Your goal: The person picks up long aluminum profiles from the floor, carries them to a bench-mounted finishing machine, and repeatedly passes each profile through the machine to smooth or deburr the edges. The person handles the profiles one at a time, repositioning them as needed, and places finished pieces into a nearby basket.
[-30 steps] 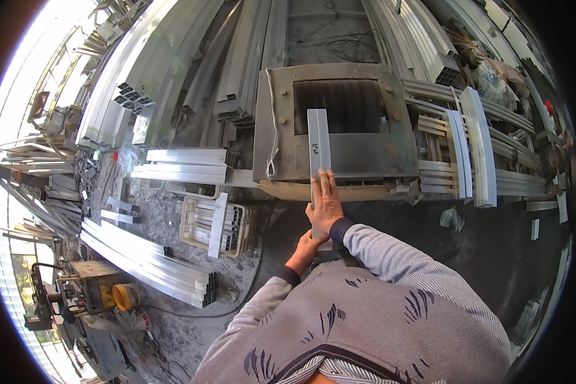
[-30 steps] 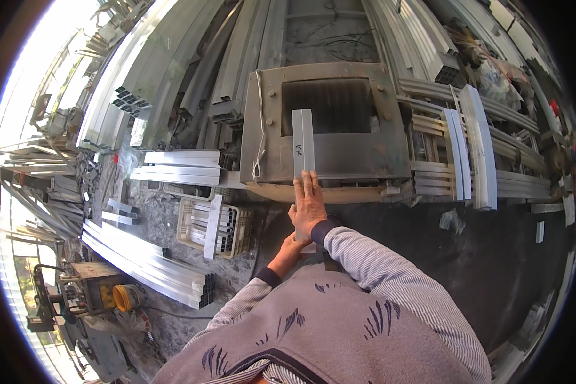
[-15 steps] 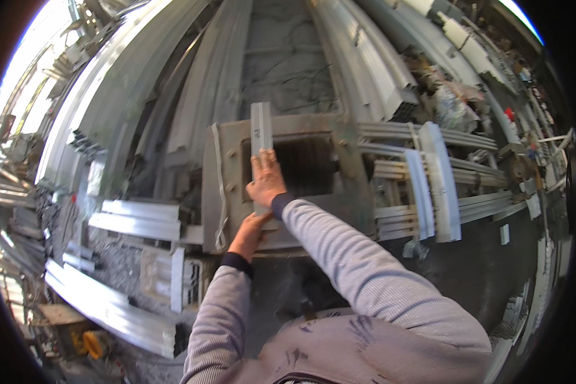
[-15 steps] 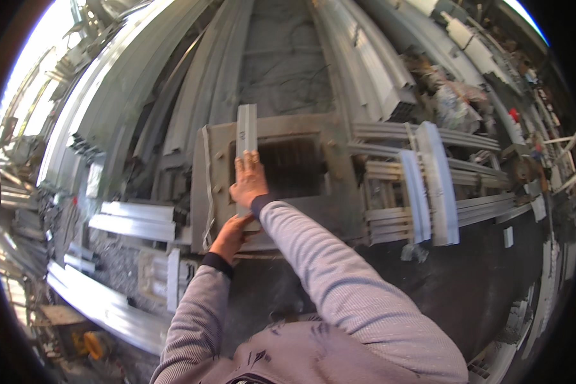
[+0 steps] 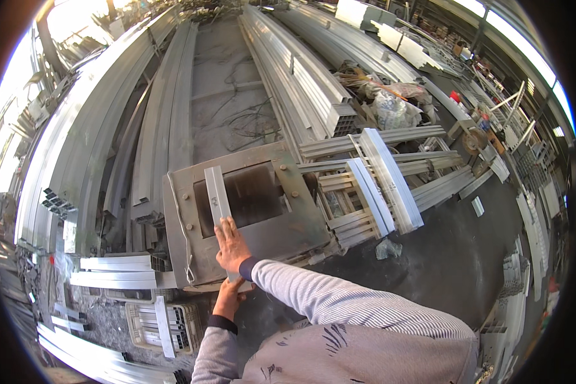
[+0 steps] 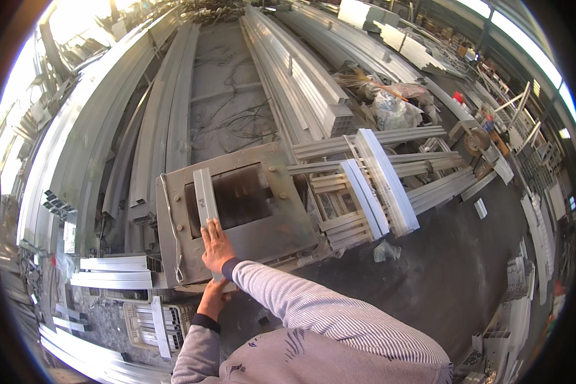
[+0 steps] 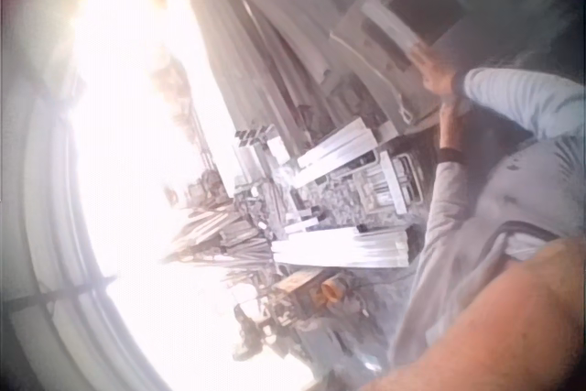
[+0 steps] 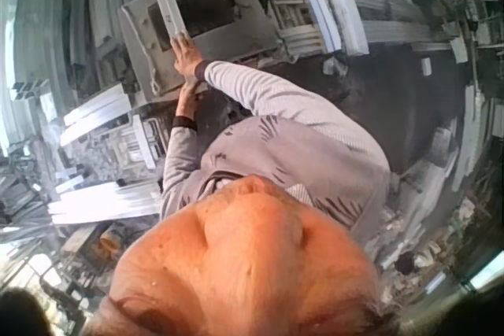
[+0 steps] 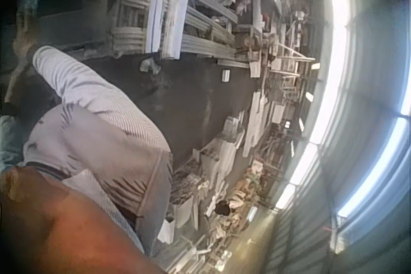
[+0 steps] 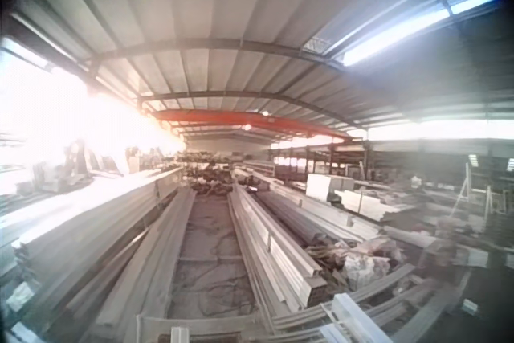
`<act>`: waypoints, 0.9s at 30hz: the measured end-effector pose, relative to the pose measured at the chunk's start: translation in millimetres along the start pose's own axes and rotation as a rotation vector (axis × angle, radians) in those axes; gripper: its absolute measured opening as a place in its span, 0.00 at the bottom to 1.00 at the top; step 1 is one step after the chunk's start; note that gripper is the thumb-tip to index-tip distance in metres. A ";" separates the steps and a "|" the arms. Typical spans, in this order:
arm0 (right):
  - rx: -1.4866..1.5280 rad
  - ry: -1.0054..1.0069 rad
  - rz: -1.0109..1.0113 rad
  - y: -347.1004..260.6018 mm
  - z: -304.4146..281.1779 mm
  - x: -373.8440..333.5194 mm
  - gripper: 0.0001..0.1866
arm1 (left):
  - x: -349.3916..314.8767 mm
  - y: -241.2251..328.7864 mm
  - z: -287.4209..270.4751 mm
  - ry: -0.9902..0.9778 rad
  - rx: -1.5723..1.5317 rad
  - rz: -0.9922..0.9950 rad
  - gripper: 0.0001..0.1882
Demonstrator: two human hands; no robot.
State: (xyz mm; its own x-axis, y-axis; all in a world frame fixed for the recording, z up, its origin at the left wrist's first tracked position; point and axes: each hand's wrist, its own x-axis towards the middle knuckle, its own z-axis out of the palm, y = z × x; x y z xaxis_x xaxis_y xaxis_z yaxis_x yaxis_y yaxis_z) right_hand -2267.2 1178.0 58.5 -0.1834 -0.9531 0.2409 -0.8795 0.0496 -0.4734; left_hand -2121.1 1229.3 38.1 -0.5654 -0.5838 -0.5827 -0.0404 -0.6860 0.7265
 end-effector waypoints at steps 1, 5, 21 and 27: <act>0.023 -0.016 0.011 -5.7 0.6 -12.4 0.41 | -12.8 -7.6 0.0 0.027 0.011 -0.011 0.17; 0.001 -0.080 0.018 -27.3 3.0 -53.2 0.42 | -57.2 -31.1 -2.1 0.028 0.023 -0.002 0.16; 0.375 -0.069 0.063 -69.2 -9.1 -128.0 0.44 | -148.7 -81.2 -25.0 -0.075 -0.121 0.035 0.21; 0.931 0.016 0.081 -53.1 -2.1 -117.8 0.49 | -149.1 -63.3 -10.3 0.026 -0.534 -0.091 0.27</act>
State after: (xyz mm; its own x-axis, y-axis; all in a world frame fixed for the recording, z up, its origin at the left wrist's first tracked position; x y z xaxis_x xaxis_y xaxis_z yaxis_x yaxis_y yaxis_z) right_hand -2199.8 1288.3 57.0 -0.2410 -0.9525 0.1861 -0.1593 -0.1504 -0.9757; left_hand -2025.8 1355.2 75.3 -0.5580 -0.5179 -0.6484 0.3399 -0.8554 0.3908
